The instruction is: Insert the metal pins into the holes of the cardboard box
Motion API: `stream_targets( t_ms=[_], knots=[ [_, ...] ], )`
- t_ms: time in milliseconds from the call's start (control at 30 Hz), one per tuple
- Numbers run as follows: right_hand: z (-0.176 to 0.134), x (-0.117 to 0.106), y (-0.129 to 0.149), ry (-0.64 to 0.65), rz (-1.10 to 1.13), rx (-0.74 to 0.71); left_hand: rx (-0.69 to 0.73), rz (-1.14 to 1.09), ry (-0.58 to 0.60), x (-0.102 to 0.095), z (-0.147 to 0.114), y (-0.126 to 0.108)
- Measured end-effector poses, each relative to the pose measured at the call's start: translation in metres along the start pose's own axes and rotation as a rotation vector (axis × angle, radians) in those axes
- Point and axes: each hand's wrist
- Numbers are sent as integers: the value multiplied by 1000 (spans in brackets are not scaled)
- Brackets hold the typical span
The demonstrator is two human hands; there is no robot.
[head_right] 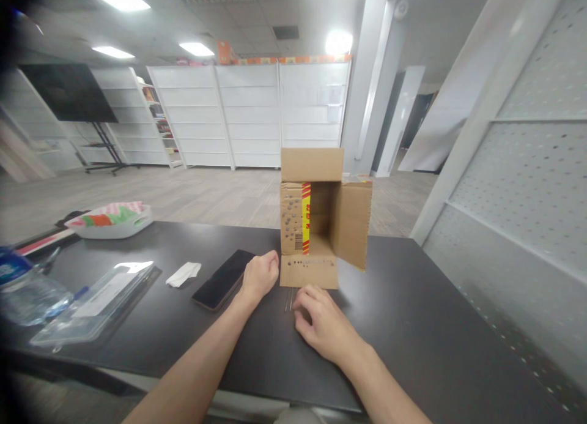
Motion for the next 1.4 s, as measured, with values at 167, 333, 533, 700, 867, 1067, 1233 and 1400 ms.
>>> stream_targets(
  t_ms=[167, 333, 533, 700, 867, 1067, 1233, 1400],
  knots=[
    [1, -1, 2, 2, 2, 13, -7, -3, 17, 1, 0, 1],
    [1, -2, 3, -2, 7, 11, -21, -10, 31, -1, 0, 0],
    [3, -5, 5, -30, 8, 11, -33, -24, 44, -3, -1, -1],
    [14, -12, 1, -104, -110, 73, -22, -18, 40, -1, -1, -1],
    [36, -22, -12, -164, -247, 88, -14, -9, 40, -2, -1, -1],
    [63, -26, -24, -223, -355, 125, -19, -6, 32, -3, -1, -1],
    [68, -19, -27, -269, -415, 154, -18, -21, 37, -5, -1, -1],
    [63, -13, -31, -277, -413, 156, -49, -22, 66, -7, -1, -3]
  ],
)
Point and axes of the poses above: each hand's wrist, its own z-axis towards the middle knuckle, its own x-axis out of the palm, y = z × x, and after that the axes turned 2 degrees about z, right-handed
